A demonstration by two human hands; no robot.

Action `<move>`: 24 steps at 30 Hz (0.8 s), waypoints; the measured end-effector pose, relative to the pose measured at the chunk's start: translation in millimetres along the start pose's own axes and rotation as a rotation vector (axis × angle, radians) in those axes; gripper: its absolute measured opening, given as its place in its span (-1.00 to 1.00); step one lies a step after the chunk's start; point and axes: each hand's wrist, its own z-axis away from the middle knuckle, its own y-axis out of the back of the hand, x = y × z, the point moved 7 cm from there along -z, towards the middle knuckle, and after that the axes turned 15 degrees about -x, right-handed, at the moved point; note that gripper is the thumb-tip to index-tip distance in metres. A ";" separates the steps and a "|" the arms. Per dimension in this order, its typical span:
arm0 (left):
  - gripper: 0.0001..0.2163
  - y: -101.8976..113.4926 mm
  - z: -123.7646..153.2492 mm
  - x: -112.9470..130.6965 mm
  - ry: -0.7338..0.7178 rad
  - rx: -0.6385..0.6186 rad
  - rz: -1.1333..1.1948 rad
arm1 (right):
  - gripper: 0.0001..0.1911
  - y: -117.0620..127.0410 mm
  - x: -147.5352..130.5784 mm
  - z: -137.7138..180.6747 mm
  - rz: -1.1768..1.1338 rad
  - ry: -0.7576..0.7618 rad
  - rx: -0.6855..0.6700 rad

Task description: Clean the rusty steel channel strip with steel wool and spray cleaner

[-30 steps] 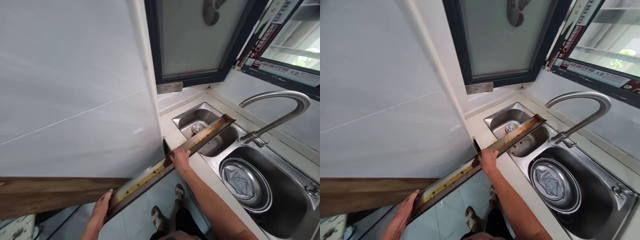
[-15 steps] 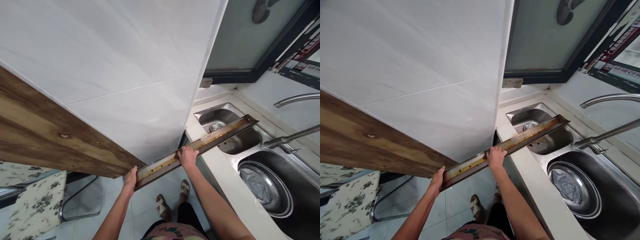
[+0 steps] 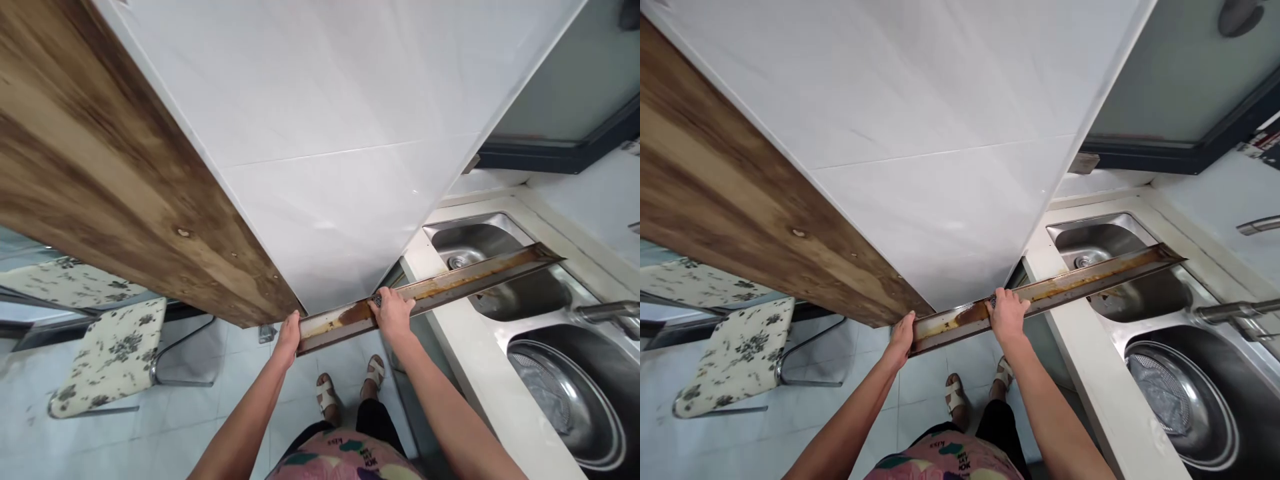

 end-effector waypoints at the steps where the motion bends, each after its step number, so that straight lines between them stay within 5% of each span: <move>1: -0.60 0.0 2.3 0.6 0.004 0.003 0.007 | -0.83 0.1 -12.9 3.7 0.016 0.059 -0.015; 8: -0.47 -1.5 17.9 -2.2 0.078 0.002 0.094 | -0.87 -11.6 -110.9 39.6 0.069 0.351 -0.095; 16: -0.27 -6.5 24.7 -5.9 0.058 -0.097 0.182 | -0.78 -18.7 -186.7 68.1 0.094 0.536 -0.179; 20: -0.23 -6.5 26.3 0.4 -0.018 -0.139 0.182 | -0.76 -20.1 -196.6 70.5 0.075 0.563 -0.176; 24: -0.39 -5.4 23.9 0.5 -0.074 -0.119 0.140 | -0.85 -18.2 -163.8 57.4 0.083 0.456 -0.142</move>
